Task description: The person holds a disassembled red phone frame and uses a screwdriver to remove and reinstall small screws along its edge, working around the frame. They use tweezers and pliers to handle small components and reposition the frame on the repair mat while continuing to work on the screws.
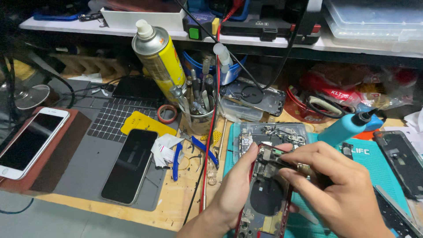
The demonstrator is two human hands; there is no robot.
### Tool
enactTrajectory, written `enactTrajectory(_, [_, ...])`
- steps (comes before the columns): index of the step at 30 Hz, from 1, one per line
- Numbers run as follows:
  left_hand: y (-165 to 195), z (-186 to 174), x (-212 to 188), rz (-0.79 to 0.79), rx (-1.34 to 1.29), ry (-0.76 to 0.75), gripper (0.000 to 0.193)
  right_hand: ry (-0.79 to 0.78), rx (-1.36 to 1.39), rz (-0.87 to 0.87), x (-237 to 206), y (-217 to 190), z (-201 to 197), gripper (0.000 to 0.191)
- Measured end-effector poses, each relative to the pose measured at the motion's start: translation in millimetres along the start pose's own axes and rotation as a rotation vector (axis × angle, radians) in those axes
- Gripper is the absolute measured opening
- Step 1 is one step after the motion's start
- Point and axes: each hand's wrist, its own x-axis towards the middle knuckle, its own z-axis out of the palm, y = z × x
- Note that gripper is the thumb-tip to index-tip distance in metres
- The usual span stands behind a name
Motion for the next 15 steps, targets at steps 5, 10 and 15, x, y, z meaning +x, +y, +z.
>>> enactTrajectory(5, [-2.1, 7.8, -2.2, 0.021, 0.129, 0.061, 0.067, 0.019, 0.006, -0.078, -2.0, -5.0, 4.2, 0.024])
enactTrajectory(10, [-3.7, 5.3, -6.2, -0.006, 0.235, 0.011, 0.071, 0.064, 0.029, -0.030, -0.4, -12.8, -4.1, 0.022])
enactTrajectory(15, [0.6, -0.4, -7.4, -0.025, 0.179, 0.005, 0.072, 0.061, -0.116, -0.033, 1.9, -17.0, -9.0, 0.032])
